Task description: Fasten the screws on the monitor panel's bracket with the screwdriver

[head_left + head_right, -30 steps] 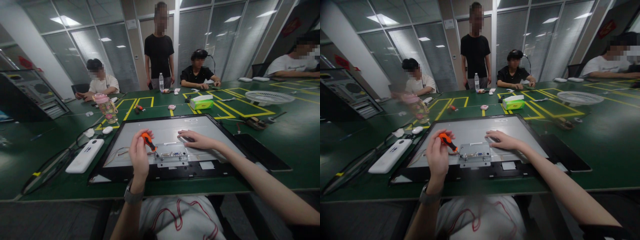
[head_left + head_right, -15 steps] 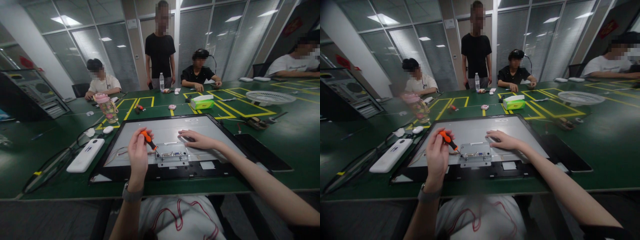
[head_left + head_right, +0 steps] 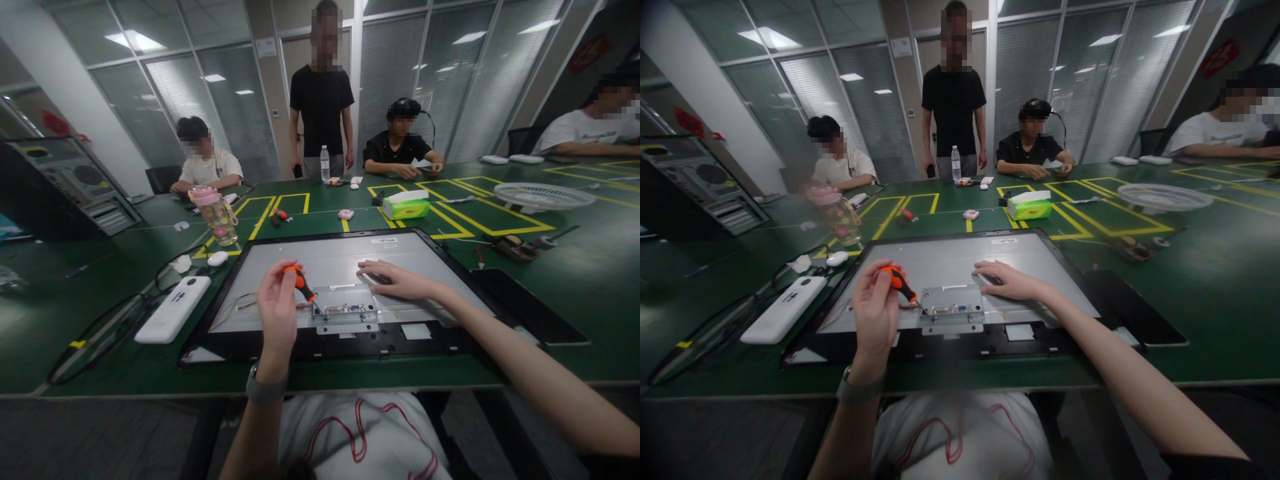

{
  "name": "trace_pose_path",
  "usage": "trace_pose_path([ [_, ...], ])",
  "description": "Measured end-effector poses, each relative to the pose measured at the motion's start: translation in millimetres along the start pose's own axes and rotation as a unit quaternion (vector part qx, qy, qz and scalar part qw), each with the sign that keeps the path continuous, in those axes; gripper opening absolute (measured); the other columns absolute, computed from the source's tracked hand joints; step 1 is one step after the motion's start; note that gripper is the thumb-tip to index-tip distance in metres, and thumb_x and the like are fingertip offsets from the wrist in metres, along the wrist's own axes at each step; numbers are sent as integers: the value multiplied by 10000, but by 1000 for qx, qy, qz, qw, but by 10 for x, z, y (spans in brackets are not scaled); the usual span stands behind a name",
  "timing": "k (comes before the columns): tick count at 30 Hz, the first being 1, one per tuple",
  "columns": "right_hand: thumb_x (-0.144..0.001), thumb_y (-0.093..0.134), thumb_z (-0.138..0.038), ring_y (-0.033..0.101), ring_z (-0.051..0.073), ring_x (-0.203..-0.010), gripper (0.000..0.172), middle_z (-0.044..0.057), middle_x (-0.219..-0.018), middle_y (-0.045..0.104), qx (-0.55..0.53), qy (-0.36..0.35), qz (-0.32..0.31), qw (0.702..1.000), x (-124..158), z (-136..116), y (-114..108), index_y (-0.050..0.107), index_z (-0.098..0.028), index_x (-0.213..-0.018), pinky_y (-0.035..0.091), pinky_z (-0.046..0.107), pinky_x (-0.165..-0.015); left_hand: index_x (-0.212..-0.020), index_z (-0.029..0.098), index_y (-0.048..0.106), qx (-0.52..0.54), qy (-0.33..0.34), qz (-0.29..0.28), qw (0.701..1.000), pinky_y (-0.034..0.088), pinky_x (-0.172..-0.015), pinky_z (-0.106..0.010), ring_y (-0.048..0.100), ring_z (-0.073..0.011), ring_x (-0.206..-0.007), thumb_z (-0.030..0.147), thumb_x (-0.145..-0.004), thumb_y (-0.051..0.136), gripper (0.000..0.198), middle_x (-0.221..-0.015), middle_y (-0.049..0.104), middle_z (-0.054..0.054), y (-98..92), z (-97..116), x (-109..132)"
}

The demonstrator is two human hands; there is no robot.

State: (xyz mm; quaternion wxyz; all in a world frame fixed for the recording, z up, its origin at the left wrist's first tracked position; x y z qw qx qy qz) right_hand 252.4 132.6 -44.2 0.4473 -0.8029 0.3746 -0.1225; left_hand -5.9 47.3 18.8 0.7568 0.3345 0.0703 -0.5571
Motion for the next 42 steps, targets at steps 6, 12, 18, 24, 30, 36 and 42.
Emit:
trace_pose_path([
  [6, -896, 566, -595, 381, 326, -1414, 607, 136, -1536, 435, 0, 4, -2, 1000, 1, 6, 3, 561, -231, -1382, 263, 525, -1172, -917, 185, 716, 13, 10, 20, 1000, 526, -671, -208, 639, -111, -739, 362, -838, 701, 194, -872, 676, -30, -43, 1, -2],
  [12, -891, 570, -602, 371, 329, -1420, 603, 123, -1539, 435, -4, 5, 1, 1000, 3, 9, 5, 562, -251, -1381, 252, 541, -1173, -982, 167, 713, 41, -2, -27, 999, 569, -748, -288, 691, -160, -775, 364, -872, 654, 233, -864, 725, -61, 57, 44, 9],
  [18, -892, 562, -626, 376, 326, -1417, 608, 113, -1538, 439, -2, 9, 0, 1000, 5, -4, -2, 568, -259, -1376, 261, 519, -1176, -895, 190, 711, -4, 42, -5, 999, 538, -712, -231, 647, -114, -741, 319, -844, 702, 140, -890, 664, -29, -9, 48, 15],
  [24, -905, 533, -628, 372, 316, -1420, 639, 147, -1541, 424, 8, 4, -8, 1000, 1, -17, 5, 547, -215, -1392, 262, 512, -1175, -1066, 186, 725, -9, 45, -9, 999, 540, -779, -264, 656, -148, -851, 344, -929, 578, 255, -977, 682, -67, -13, 42, 27],
  [30, -904, 545, -613, 373, 325, -1419, 628, 150, -1541, 424, 4, 6, -5, 1000, 6, -5, 4, 555, -210, -1386, 265, 512, -1175, -1110, 214, 716, -94, 61, -2, 994, 525, -788, -236, 642, -133, -837, 290, -849, 711, 271, -939, 664, -37, -23, 39, 34],
  [36, -906, 550, -612, 379, 316, -1417, 613, 132, -1538, 433, 4, 0, -4, 1000, 3, -5, 3, 553, -236, -1390, 271, 520, -1171, -1131, 204, 720, -83, 59, 3, 995, 513, -753, -232, 622, -130, -814, 328, -923, 587, 277, -953, 651, -50, -52, 26, 23],
  [42, -910, 531, -631, 378, 317, -1418, 639, 145, -1546, 417, 8, 2, -7, 1000, 3, -5, 4, 545, -217, -1397, 267, 510, -1176, -1148, 228, 719, -77, 62, -17, 995, 512, -781, -221, 630, -122, -844, 312, -908, 632, 269, -980, 656, -49, -28, 34, 43],
])
Point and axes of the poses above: each hand's wrist, its own x-axis away from the middle knuckle, its own y-axis out of the palm, z = x × y, the point moved 6 cm from there along -x, towards the middle knuckle
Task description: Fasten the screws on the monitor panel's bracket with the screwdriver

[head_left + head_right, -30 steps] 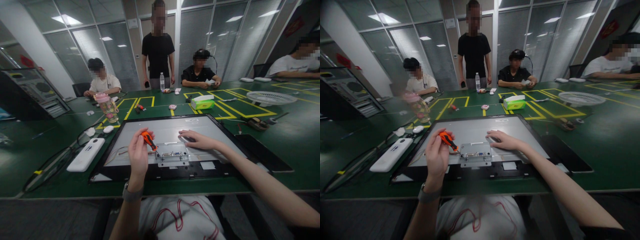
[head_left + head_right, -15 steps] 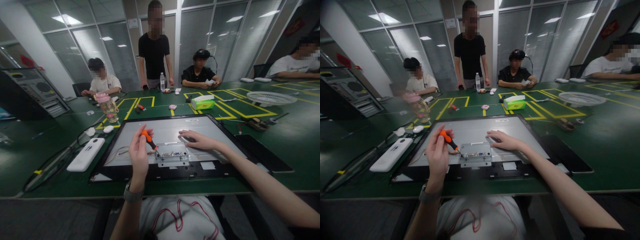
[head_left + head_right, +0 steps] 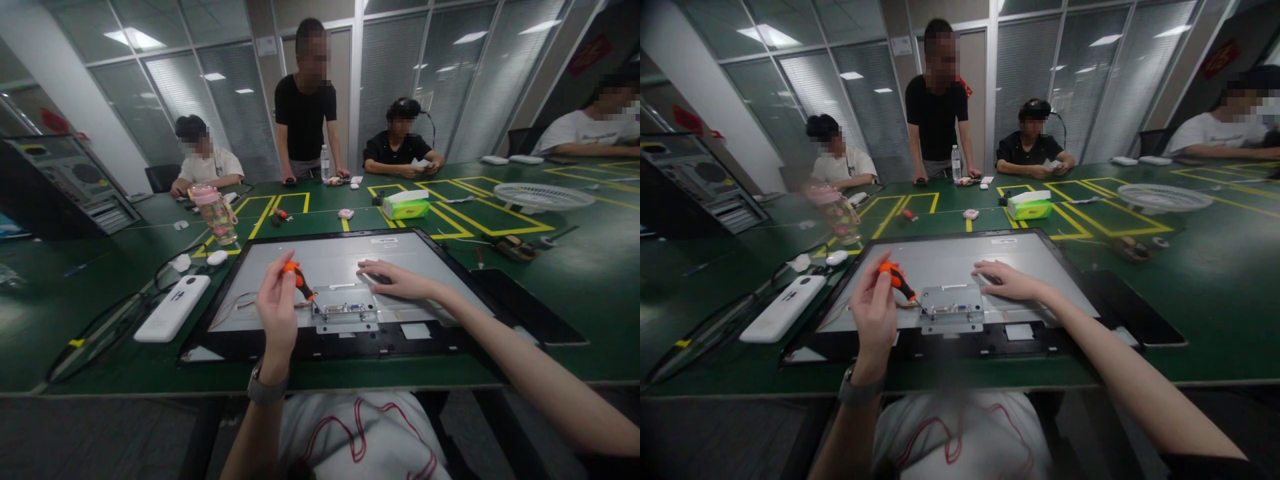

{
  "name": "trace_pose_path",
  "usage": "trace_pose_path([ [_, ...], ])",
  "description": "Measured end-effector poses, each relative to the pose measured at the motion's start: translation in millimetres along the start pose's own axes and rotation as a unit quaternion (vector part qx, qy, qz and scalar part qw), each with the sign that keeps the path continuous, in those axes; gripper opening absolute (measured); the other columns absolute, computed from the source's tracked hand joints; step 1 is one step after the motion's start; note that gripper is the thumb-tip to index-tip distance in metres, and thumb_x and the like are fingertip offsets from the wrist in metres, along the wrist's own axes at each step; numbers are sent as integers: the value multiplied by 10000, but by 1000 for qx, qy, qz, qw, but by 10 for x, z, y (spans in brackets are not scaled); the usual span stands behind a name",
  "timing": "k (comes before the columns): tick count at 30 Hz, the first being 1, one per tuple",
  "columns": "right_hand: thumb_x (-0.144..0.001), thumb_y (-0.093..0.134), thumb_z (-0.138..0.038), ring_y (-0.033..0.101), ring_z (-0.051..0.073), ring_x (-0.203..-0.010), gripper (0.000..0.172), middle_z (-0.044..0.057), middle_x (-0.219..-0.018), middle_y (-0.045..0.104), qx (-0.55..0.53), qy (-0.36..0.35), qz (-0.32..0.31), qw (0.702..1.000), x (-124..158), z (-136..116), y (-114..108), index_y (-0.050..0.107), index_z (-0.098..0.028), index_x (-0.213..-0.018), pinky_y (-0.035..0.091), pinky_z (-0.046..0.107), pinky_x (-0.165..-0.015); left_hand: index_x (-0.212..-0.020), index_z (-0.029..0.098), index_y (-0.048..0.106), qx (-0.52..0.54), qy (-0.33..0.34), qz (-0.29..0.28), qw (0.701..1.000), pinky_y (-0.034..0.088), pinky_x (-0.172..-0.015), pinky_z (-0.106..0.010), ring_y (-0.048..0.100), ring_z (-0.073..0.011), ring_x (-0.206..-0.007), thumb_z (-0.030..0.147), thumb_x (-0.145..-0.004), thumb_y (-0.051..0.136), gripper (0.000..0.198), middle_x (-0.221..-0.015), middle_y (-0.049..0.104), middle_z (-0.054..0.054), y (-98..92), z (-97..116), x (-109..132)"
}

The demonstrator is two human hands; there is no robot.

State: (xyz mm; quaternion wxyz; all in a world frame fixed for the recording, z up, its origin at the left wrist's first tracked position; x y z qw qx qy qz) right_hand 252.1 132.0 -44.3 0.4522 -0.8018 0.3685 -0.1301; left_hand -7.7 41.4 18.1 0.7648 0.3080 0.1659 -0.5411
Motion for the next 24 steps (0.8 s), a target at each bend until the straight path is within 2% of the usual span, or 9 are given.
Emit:
trace_pose_path([
  [4, -906, 541, -627, 380, 322, -1417, 626, 135, -1543, 425, -2, -2, 2, 1000, -1, 4, 1, 551, -232, -1391, 267, 517, -1175, -1045, 221, 749, -21, 27, 5, 999, 507, -702, -196, 602, -102, -770, 303, -857, 699, 211, -938, 631, -33, -9, 29, -3],
  [9, -910, 534, -622, 369, 313, -1424, 622, 134, -1546, 420, 1, 0, -1, 1000, -1, 5, 8, 542, -235, -1397, 263, 523, -1176, -1131, 209, 724, 23, -30, 7, 999, 536, -823, -264, 662, -153, -884, 352, -939, 578, 280, -1014, 692, -72, -5, -39, 2],
  [14, -912, 527, -614, 365, 314, -1425, 639, 161, -1546, 411, 2, 2, -4, 1000, 0, -1, 10, 537, -199, -1398, 264, 516, -1175, -1019, 211, 747, 2, 17, 8, 1000, 516, -689, -196, 623, -109, -759, 312, -829, 733, 215, -900, 645, -30, -2, 18, -1],
  [19, -915, 535, -589, 376, 308, -1419, 615, 154, -1546, 414, 2, 0, -3, 1000, 1, -5, 4, 537, -205, -1395, 271, 515, -1172, -1066, 177, 724, 49, -29, 4, 998, 551, -808, -278, 678, -160, -861, 369, -926, 596, 270, -979, 693, -72, 12, -35, 1],
  [24, -908, 555, -573, 384, 311, -1414, 592, 139, -1543, 422, -3, 0, 0, 1000, -1, -3, -1, 544, -228, -1389, 274, 526, -1167, -1008, 209, 733, 23, 11, 1, 1000, 522, -752, -206, 644, -109, -797, 258, -836, 724, 179, -946, 667, -30, 11, -1, -6],
])
Point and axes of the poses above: each hand's wrist, its own x-axis away from the middle knuckle, its own y-axis out of the palm, z = x × y, the point moved 6 cm from there along -x, towards the middle knuckle
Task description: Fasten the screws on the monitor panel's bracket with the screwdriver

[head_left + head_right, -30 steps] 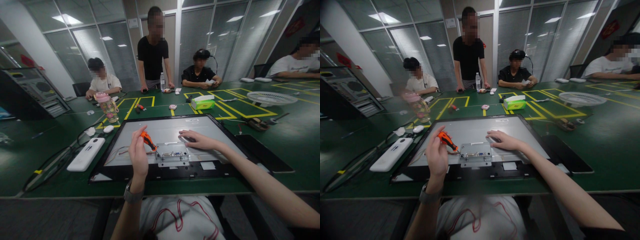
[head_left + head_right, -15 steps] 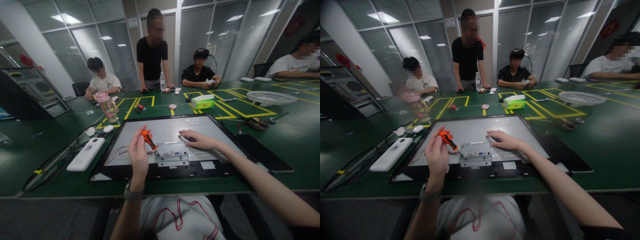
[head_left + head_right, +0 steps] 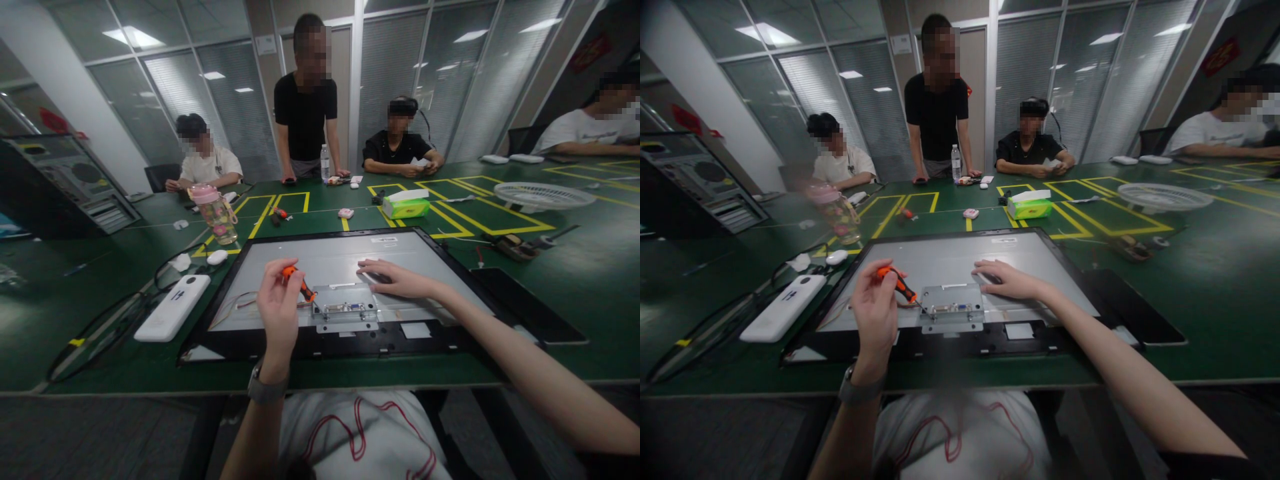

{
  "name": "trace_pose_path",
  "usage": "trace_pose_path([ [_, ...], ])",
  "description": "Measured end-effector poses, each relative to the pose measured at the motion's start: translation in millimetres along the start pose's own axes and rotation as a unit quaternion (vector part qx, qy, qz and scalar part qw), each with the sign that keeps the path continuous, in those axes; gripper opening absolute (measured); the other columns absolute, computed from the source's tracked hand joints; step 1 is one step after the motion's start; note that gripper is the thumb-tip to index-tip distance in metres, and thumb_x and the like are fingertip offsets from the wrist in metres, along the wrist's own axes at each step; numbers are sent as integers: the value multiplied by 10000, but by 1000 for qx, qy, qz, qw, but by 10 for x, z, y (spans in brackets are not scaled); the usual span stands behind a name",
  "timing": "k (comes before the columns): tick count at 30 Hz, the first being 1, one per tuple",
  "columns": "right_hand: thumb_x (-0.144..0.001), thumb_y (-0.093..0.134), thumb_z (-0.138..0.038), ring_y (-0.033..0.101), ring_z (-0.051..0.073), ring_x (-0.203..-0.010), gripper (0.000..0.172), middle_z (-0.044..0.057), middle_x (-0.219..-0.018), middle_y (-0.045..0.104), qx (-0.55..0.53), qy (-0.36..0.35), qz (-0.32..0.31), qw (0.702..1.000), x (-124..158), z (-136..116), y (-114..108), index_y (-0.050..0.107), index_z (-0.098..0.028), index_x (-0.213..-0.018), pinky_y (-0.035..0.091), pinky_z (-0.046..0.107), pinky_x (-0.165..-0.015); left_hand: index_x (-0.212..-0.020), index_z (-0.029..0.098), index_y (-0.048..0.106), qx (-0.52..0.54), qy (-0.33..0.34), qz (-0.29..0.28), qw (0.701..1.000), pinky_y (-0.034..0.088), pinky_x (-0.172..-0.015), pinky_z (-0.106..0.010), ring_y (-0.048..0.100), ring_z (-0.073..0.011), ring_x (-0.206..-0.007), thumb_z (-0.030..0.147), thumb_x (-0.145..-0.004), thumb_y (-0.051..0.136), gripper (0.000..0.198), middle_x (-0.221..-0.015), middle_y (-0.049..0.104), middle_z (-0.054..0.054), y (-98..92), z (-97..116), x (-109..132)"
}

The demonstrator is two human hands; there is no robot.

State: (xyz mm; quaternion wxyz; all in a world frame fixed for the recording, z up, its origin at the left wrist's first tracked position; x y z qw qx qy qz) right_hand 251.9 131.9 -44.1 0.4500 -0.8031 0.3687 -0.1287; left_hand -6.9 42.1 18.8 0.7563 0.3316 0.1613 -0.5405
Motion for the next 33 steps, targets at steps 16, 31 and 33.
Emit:
trace_pose_path([
  [16, -912, 539, -604, 361, 313, -1427, 611, 133, -1550, 415, 1, 4, -5, 1000, 4, 4, 3, 540, -233, -1398, 252, 526, -1179, -1047, 194, 733, 53, -20, -2, 998, 536, -827, -265, 669, -151, -900, 327, -940, 571, 235, -1014, 693, -69, 27, 9, -7],
  [31, -907, 556, -596, 362, 319, -1426, 610, 123, -1550, 416, -2, 7, -6, 1000, 4, 9, 1, 544, -236, -1399, 250, 525, -1181, -1007, 198, 722, 44, -26, -2, 999, 540, -756, -253, 658, -134, -802, 314, -894, 647, 178, -917, 662, -41, 24, 3, -7],
  [33, -908, 558, -589, 362, 320, -1427, 608, 126, -1553, 411, -1, 8, -5, 1000, 3, 16, 2, 542, -232, -1400, 252, 524, -1180, -948, 204, 725, 17, 0, 5, 1000, 520, -717, -215, 632, -107, -769, 273, -839, 719, 129, -899, 623, -19, 2, 20, -10],
])
Point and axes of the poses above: each hand's wrist, its own x-axis away from the middle knuckle, its own y-axis out of the palm, z = x × y, the point moved 6 cm from there along -x, towards the middle knuckle
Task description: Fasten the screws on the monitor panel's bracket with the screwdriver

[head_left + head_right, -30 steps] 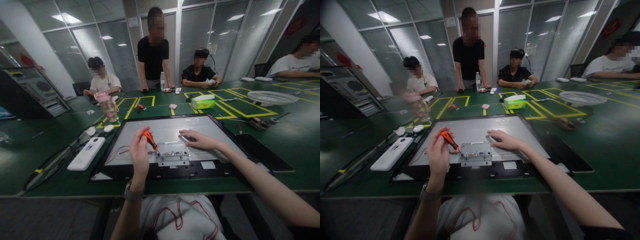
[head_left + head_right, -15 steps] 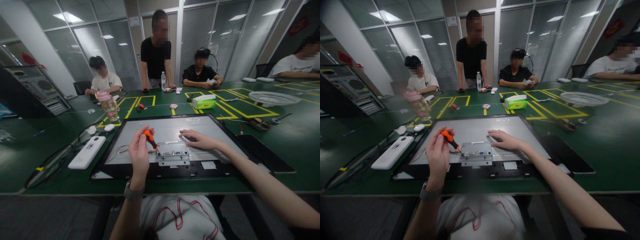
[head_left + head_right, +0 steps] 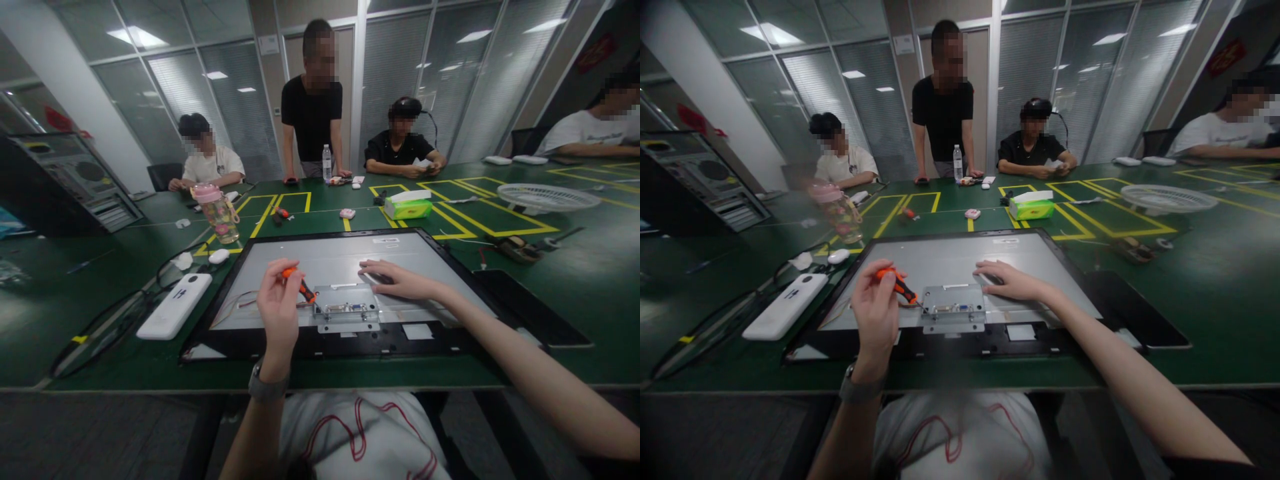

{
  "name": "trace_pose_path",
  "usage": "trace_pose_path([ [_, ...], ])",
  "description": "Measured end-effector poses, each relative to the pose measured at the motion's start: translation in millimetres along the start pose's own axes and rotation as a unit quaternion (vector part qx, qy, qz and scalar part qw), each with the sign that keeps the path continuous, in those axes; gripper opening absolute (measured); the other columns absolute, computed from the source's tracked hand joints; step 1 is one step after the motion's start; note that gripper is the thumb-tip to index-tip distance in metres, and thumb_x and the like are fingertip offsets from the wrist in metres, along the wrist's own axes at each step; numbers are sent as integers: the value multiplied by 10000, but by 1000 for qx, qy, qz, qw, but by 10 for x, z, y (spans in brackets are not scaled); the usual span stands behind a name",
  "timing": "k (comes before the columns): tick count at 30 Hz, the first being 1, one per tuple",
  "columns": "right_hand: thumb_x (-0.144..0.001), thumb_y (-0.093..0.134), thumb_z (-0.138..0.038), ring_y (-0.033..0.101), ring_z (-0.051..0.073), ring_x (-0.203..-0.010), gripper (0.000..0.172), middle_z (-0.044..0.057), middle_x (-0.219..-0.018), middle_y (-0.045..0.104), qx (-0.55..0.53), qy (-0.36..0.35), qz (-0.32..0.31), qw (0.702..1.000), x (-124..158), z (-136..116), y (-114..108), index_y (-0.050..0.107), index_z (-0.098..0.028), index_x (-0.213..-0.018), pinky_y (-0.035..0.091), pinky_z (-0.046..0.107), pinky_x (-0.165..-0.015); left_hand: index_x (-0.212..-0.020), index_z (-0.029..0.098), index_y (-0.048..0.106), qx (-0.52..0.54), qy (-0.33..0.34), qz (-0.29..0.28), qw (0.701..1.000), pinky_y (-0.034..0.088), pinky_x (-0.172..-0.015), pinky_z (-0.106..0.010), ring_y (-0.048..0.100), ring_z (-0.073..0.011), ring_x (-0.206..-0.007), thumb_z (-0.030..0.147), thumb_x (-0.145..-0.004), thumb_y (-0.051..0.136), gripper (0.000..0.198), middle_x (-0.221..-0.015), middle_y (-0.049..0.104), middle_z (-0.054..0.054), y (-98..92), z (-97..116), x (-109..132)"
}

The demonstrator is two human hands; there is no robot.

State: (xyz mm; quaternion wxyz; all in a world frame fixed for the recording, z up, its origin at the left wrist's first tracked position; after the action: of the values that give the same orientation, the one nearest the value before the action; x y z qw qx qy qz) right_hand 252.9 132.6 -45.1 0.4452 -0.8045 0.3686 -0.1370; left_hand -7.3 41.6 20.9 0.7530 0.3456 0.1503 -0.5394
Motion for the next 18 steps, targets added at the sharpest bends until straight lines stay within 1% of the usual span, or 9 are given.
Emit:
trace_pose_path([
  [1, -909, 557, -588, 361, 319, -1427, 609, 128, -1553, 411, 1, 0, 0, 1000, -1, 2, 1, 541, -228, -1401, 254, 523, -1179, -923, 204, 726, -7, 11, 4, 1000, 512, -703, -204, 621, -98, -759, 260, -820, 737, 117, -898, 608, -12, -7, 9, -1],
  [3, -912, 551, -592, 359, 317, -1429, 617, 136, -1552, 410, 4, -1, -1, 1000, -2, 4, 3, 539, -217, -1402, 251, 517, -1182, -918, 198, 732, 2, 12, 8, 1000, 516, -709, -210, 624, -104, -770, 284, -841, 706, 118, -928, 620, -24, -8, 12, 0],
  [6, -912, 542, -608, 358, 309, -1430, 624, 134, -1554, 407, 6, -3, -1, 1000, -2, 0, 2, 537, -223, -1403, 247, 512, -1186, -1012, 178, 733, 33, -25, 15, 999, 551, -761, -270, 665, -151, -824, 339, -912, 589, 238, -984, 691, -73, 6, -12, 7],
  [7, -912, 541, -612, 358, 306, -1430, 619, 127, -1556, 406, 5, -3, -1, 1000, -2, -1, 1, 537, -233, -1402, 248, 515, -1186, -1044, 175, 729, 34, -36, 18, 999, 557, -782, -286, 675, -162, -837, 342, -921, 576, 258, -981, 706, -80, 7, -22, 11],
  [9, -913, 541, -612, 357, 304, -1431, 607, 115, -1558, 406, 5, -3, 0, 1000, -2, -1, 1, 537, -252, -1401, 251, 523, -1184, -1068, 184, 723, 16, -39, 21, 999, 556, -810, -283, 681, -161, -857, 323, -908, 614, 238, -955, 710, -70, 1, -32, 14],
  [12, -913, 537, -610, 355, 307, -1432, 620, 130, -1555, 406, 8, -3, -1, 1000, -3, 2, 6, 535, -233, -1404, 248, 522, -1184, -999, 204, 734, -34, 17, 28, 999, 539, -776, -228, 652, -132, -851, 273, -843, 716, 172, -943, 669, -42, -27, 7, 12],
  [14, -912, 537, -611, 357, 311, -1431, 626, 135, -1553, 407, 8, -3, 0, 1000, -3, 5, 8, 536, -225, -1405, 249, 520, -1184, -962, 203, 737, -58, 49, 39, 996, 533, -763, -223, 639, -133, -857, 266, -822, 738, 154, -958, 652, -44, -42, 36, 16],
  [16, -912, 544, -602, 357, 313, -1430, 611, 123, -1554, 410, 5, -2, 2, 1000, -1, 6, 7, 537, -241, -1404, 248, 525, -1183, -991, 192, 739, -47, 35, 31, 998, 542, -797, -260, 652, -157, -895, 308, -876, 670, 177, -1007, 671, -71, -28, 24, 18],
  [18, -912, 553, -590, 356, 314, -1430, 593, 110, -1555, 412, 1, -3, 3, 1000, 0, 5, 5, 537, -259, -1404, 247, 534, -1181, -1056, 187, 731, -9, -8, 13, 1000, 547, -832, -299, 675, -176, -911, 332, -936, 576, 245, -1046, 697, -90, 4, -11, 25],
])
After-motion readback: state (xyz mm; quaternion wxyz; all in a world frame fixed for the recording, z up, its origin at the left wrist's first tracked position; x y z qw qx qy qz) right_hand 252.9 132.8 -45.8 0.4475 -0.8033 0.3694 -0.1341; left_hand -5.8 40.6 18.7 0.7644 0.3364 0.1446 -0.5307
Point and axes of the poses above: each hand's wrist, its own x-axis away from the middle knuckle, its own y-axis out of the palm, z = x × y, the point moved 6 cm from there along -x, towards the middle knuckle
